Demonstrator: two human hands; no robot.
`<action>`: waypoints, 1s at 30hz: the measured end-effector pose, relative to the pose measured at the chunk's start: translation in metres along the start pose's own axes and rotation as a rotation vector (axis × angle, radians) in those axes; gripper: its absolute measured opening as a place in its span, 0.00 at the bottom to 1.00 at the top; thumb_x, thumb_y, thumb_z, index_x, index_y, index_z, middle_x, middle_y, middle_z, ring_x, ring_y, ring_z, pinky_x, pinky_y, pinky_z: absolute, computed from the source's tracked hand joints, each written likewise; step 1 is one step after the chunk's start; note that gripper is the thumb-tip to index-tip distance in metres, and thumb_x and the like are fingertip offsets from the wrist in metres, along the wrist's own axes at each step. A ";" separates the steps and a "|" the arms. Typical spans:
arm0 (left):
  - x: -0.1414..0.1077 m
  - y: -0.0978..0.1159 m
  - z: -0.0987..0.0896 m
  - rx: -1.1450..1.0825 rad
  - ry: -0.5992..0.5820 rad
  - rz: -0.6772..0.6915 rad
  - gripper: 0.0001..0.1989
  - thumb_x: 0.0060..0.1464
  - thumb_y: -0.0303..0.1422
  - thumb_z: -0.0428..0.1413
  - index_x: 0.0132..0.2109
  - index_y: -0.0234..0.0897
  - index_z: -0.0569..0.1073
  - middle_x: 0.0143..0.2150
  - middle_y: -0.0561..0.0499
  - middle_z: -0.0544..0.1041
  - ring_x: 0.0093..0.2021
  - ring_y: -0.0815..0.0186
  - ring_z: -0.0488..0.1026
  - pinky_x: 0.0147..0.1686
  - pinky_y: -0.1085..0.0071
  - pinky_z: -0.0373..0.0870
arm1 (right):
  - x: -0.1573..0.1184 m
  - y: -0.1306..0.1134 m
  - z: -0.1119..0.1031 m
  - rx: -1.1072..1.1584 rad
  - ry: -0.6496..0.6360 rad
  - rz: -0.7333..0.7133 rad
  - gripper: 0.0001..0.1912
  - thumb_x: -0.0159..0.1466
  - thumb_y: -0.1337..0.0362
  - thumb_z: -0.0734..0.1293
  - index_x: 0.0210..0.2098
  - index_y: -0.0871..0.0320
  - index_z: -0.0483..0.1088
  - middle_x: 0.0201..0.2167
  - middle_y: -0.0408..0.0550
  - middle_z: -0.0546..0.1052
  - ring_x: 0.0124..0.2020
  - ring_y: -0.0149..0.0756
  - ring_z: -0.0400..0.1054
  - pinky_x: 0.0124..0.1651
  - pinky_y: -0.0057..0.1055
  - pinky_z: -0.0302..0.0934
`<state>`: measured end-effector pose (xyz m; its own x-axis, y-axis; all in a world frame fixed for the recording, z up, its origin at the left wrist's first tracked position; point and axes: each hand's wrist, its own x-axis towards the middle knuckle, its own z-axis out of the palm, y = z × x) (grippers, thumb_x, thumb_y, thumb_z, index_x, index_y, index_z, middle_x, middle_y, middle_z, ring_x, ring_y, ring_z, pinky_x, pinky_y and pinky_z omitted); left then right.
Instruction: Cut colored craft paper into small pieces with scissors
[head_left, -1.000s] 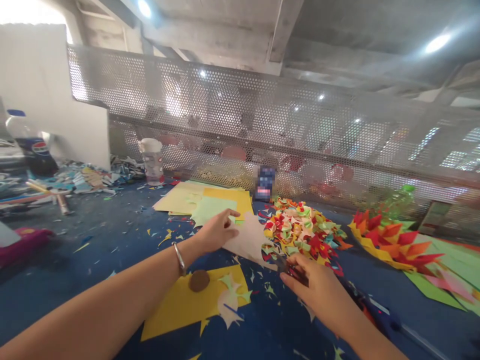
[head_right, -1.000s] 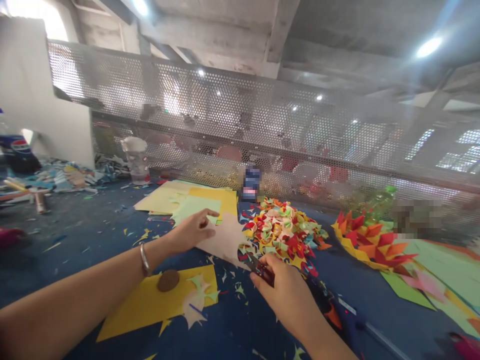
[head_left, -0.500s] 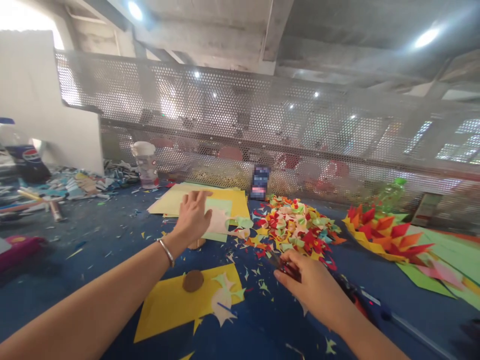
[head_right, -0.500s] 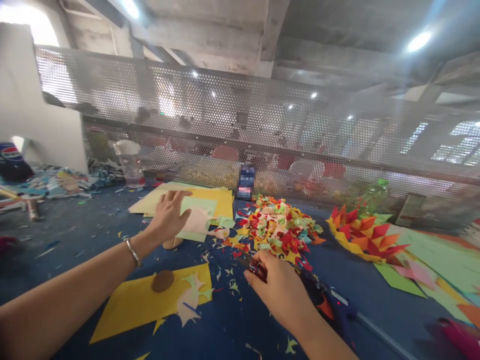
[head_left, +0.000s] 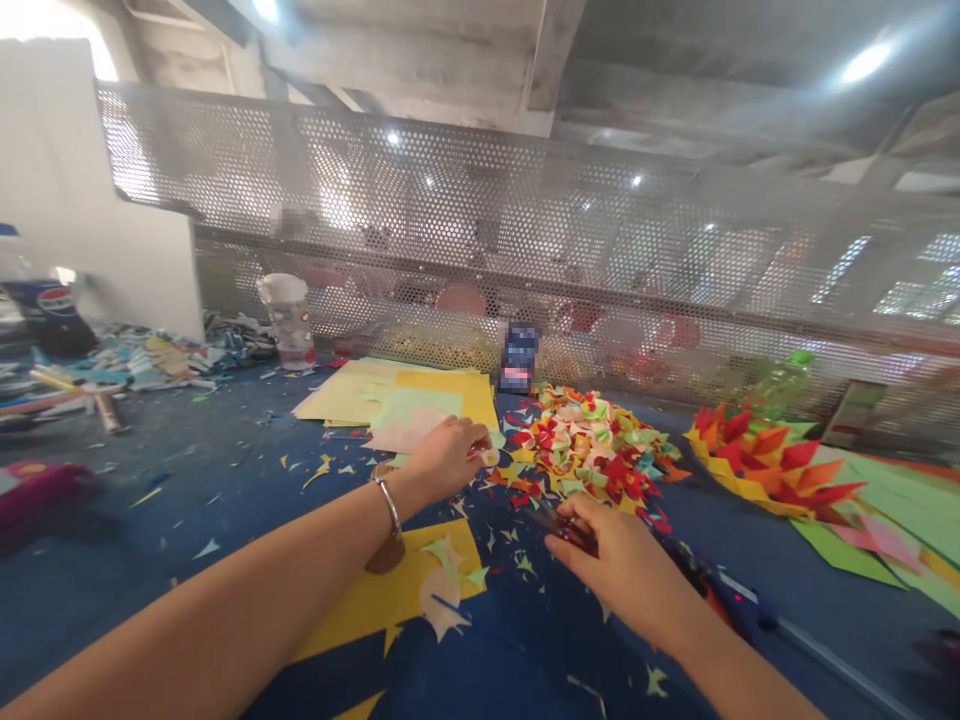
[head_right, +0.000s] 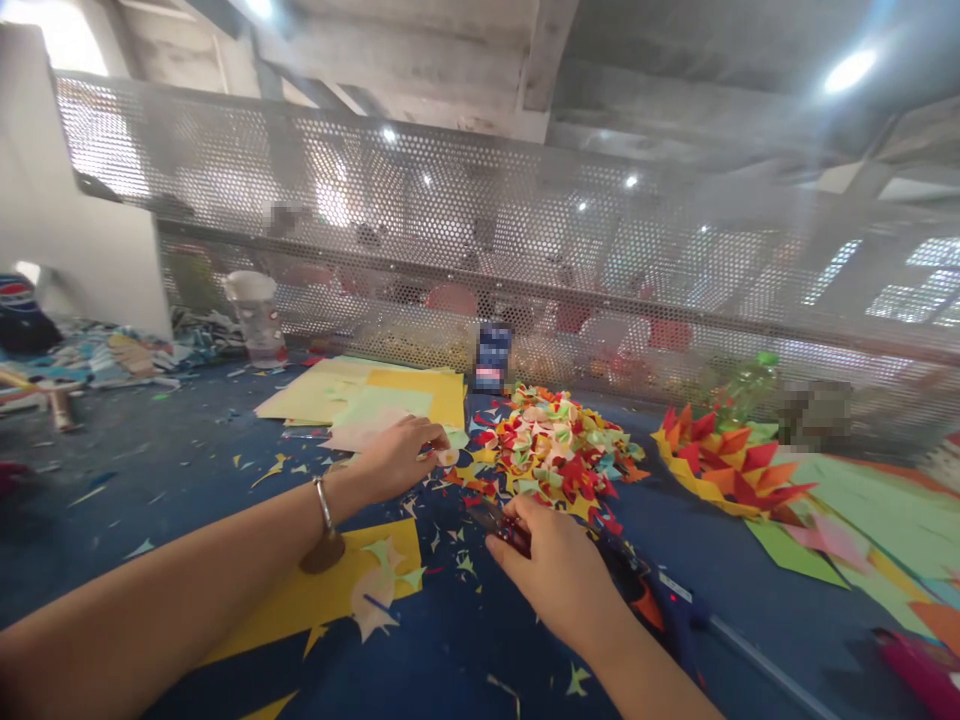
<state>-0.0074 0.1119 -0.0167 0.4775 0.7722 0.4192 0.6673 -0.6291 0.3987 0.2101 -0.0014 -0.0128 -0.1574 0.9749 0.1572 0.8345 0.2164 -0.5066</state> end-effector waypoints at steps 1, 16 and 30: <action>0.000 -0.001 0.002 -0.032 0.008 -0.013 0.08 0.48 0.26 0.51 0.34 0.38 0.74 0.33 0.47 0.76 0.37 0.58 0.71 0.39 0.64 0.66 | 0.000 0.000 0.000 -0.005 -0.005 -0.002 0.05 0.60 0.60 0.63 0.31 0.54 0.66 0.23 0.43 0.74 0.26 0.38 0.69 0.29 0.32 0.58; 0.055 0.016 -0.005 -0.309 -0.005 -0.080 0.14 0.55 0.24 0.52 0.49 0.33 0.69 0.39 0.45 0.79 0.32 0.68 0.77 0.31 0.74 0.72 | 0.002 0.004 0.004 0.081 -0.018 0.016 0.06 0.59 0.60 0.64 0.34 0.56 0.67 0.27 0.47 0.76 0.30 0.40 0.72 0.32 0.32 0.61; 0.056 0.001 0.009 0.112 -0.323 -0.021 0.15 0.59 0.35 0.54 0.52 0.35 0.69 0.50 0.45 0.72 0.46 0.59 0.72 0.45 0.56 0.71 | 0.000 -0.007 -0.004 -0.021 -0.031 0.039 0.05 0.59 0.61 0.65 0.31 0.55 0.66 0.24 0.42 0.74 0.27 0.37 0.68 0.30 0.29 0.56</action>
<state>0.0255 0.1558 -0.0005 0.6074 0.7845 0.1249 0.7289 -0.6129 0.3050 0.2066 -0.0027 -0.0061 -0.1408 0.9838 0.1112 0.8511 0.1776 -0.4941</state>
